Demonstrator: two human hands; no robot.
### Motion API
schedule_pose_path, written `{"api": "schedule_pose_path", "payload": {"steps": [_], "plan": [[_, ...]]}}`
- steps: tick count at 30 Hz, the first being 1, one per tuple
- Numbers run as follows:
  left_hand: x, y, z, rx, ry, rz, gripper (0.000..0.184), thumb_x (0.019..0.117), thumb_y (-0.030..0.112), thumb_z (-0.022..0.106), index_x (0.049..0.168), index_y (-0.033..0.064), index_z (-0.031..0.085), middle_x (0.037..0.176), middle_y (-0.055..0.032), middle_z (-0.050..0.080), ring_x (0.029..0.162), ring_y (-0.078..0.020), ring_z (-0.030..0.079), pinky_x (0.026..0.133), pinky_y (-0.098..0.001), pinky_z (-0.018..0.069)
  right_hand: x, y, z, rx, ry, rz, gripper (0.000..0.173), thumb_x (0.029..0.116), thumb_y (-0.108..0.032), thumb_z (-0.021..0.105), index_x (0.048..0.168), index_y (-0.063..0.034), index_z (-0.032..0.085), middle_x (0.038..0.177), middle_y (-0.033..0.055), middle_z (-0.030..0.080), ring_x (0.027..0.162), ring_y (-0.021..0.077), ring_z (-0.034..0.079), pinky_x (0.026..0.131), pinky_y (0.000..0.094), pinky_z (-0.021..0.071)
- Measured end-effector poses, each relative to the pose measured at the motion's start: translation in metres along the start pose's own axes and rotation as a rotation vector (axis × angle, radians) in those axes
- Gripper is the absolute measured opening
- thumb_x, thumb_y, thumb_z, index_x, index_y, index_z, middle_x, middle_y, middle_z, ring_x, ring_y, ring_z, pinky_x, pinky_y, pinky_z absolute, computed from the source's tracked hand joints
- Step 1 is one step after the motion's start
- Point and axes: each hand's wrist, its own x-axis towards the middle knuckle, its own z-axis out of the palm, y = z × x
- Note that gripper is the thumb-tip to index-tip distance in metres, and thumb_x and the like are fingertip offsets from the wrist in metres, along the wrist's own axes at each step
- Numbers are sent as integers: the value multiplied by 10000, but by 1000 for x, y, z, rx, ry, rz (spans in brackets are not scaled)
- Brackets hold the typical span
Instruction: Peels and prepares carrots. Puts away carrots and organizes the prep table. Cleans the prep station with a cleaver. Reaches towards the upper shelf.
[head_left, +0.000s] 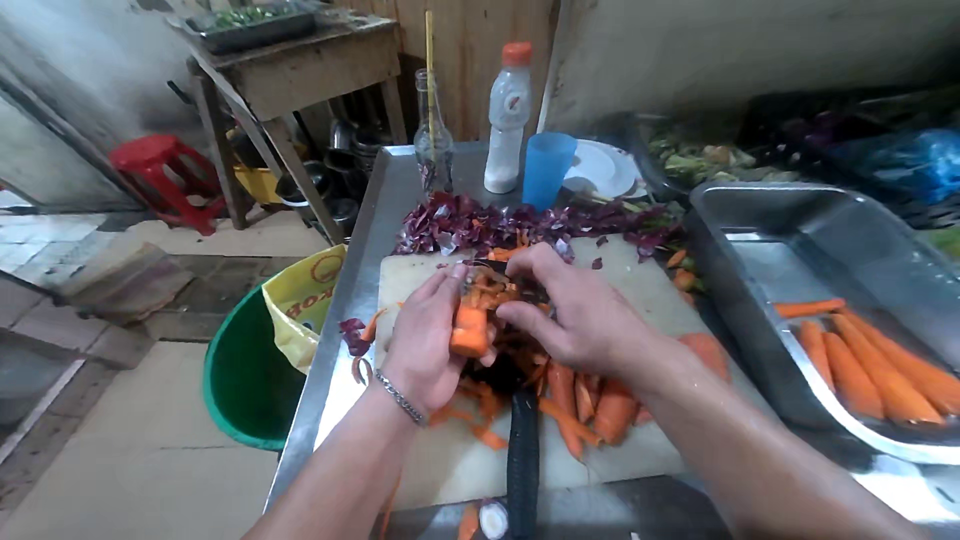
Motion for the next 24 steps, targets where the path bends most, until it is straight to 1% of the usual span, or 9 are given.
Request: {"api": "schedule_pose_path", "payload": {"steps": [4, 8, 11, 14, 17, 20, 21, 23, 24], "plan": [[1, 0, -2, 8, -21, 5, 369, 1111, 454, 355, 1245, 188, 572, 810, -59, 611, 524, -103, 559, 434, -225, 478, 3, 2, 0, -6, -9, 62, 420, 1037, -479, 520, 1231, -110, 563, 837, 20, 660, 716, 191, 683, 590, 428, 575], [-2, -1, 1, 29, -77, 21, 340, 1110, 414, 381, 1213, 157, 577, 878, -82, 613, 529, -114, 560, 436, -239, 496, 5, 8, -13, 3, -5, 247, 368, 1048, -431, 527, 1235, -115, 547, 845, 44, 659, 720, 207, 677, 621, 444, 568], [0, -2, 1, 36, -36, 20, 318, 1112, 382, 382, 1211, 170, 598, 827, -72, 625, 527, -116, 566, 436, -241, 491, -1, -7, -14, 68, -15, 141, 357, 1038, -412, 534, 1236, -117, 569, 878, 8, 679, 736, 145, 685, 610, 397, 589], [1, -4, -1, 61, -29, 33, 302, 1110, 350, 375, 1194, 186, 615, 792, -59, 625, 515, -102, 553, 428, -230, 472, 3, -12, -6, 2, -57, 95, 390, 1030, -451, 537, 1230, -119, 578, 883, 28, 674, 771, 202, 698, 623, 444, 580], [0, -3, -1, 85, -72, 33, 351, 1112, 419, 370, 1235, 171, 586, 856, -71, 612, 533, -109, 556, 440, -234, 489, 6, 6, -14, -43, -46, 249, 390, 1054, -432, 519, 1241, -91, 553, 861, 80, 670, 738, 267, 692, 622, 499, 570], [1, 2, -1, 113, -51, -8, 426, 1092, 494, 394, 1252, 146, 580, 925, -48, 622, 595, -102, 582, 500, -234, 521, 7, 8, -32, 48, -123, 477, 420, 1047, -457, 556, 1288, -115, 525, 953, 91, 683, 827, 251, 704, 709, 496, 580], [3, 3, -4, 106, -38, -24, 401, 1096, 452, 413, 1269, 131, 579, 952, -46, 617, 633, -109, 589, 533, -240, 527, 7, 5, -40, 97, -164, 531, 432, 1026, -454, 601, 1296, -124, 530, 970, 92, 680, 828, 242, 693, 707, 489, 573], [5, 7, -9, 85, -5, -37, 327, 1101, 331, 444, 1296, 111, 586, 932, -40, 585, 674, -119, 577, 584, -254, 526, 3, -3, -63, 233, -256, 558, 347, 1014, -367, 648, 1271, -152, 558, 990, 59, 660, 726, 189, 644, 615, 407, 559], [7, 10, -9, 66, 25, -39, 309, 1101, 304, 444, 1281, 110, 605, 892, -31, 588, 656, -109, 575, 576, -242, 522, -1, -4, -74, 376, -268, 520, 247, 1029, -302, 620, 1230, -162, 586, 951, 27, 676, 590, 133, 611, 499, 315, 547]]}}
